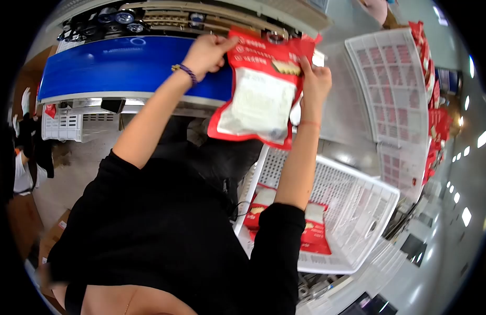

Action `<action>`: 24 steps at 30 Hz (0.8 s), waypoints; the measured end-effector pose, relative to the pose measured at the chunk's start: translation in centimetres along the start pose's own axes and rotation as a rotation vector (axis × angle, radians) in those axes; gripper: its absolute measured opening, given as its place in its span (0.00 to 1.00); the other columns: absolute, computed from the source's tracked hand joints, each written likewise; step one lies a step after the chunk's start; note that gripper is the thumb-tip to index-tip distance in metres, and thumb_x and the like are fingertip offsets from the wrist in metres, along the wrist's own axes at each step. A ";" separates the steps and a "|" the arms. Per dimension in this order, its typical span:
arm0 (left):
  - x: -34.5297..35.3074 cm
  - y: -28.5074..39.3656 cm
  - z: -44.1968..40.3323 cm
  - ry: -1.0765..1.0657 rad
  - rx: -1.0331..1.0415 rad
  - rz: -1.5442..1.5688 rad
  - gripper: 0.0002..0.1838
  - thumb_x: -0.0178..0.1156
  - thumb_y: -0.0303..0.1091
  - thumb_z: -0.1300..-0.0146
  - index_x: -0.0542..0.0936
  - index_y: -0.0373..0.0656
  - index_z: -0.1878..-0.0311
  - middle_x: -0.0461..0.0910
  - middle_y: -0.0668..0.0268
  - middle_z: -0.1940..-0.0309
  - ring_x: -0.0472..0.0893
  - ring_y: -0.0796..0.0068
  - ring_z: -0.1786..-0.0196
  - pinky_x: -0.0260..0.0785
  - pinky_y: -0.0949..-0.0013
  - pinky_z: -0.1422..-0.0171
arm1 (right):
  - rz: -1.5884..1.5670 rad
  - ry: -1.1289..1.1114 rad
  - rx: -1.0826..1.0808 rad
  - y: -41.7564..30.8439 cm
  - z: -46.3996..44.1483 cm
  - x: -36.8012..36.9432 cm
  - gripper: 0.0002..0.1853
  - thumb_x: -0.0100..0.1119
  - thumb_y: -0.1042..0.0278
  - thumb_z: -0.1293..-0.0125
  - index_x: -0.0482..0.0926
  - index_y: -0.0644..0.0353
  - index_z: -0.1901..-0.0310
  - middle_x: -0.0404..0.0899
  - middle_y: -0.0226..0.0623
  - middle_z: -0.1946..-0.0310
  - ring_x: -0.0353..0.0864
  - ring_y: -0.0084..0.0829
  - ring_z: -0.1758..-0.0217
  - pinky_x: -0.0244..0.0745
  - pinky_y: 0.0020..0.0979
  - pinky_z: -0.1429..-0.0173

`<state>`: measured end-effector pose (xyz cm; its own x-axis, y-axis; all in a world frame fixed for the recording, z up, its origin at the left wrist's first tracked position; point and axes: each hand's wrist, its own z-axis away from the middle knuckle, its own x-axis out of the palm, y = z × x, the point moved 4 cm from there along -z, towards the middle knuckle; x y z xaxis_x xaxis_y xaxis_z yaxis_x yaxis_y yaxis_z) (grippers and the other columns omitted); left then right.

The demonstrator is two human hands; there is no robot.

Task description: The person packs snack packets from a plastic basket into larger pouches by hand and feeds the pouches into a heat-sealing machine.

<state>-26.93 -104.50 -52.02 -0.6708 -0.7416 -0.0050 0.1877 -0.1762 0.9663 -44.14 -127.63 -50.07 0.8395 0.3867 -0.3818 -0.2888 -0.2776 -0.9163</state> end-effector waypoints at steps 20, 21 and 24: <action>9.5 7.0 17.5 -0.475 0.881 -0.326 0.06 0.67 0.24 0.41 0.82 0.36 0.73 0.73 0.68 0.81 0.66 0.82 0.82 0.54 0.76 0.78 | 1.101 0.109 1.081 26.7 46.3 -28.2 0.35 0.66 0.37 0.45 0.80 0.68 0.54 0.80 0.53 0.50 0.78 0.49 0.43 0.74 0.43 0.43; 9.5 6.7 17.4 -0.492 0.851 -0.345 0.06 0.67 0.25 0.41 0.82 0.36 0.73 0.73 0.68 0.81 0.66 0.82 0.82 0.54 0.75 0.78 | 0.938 0.133 1.062 27.5 46.7 -29.0 0.34 0.65 0.38 0.44 0.81 0.68 0.57 0.82 0.53 0.54 0.80 0.48 0.46 0.74 0.42 0.43; 10.3 6.2 17.6 -0.541 0.765 -0.379 0.07 0.64 0.25 0.39 0.82 0.36 0.73 0.74 0.68 0.80 0.67 0.81 0.80 0.56 0.75 0.76 | 0.303 0.712 1.041 33.5 48.0 -31.6 0.23 0.66 0.50 0.39 0.81 0.67 0.63 0.83 0.52 0.62 0.83 0.39 0.59 0.74 0.39 0.52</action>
<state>-45.29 -101.81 -41.53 -0.8619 -0.2961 -0.4117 -0.4880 0.2638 0.8320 -102.41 -106.96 -74.53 0.6442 -0.2099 -0.7355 -0.4592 0.6630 -0.5913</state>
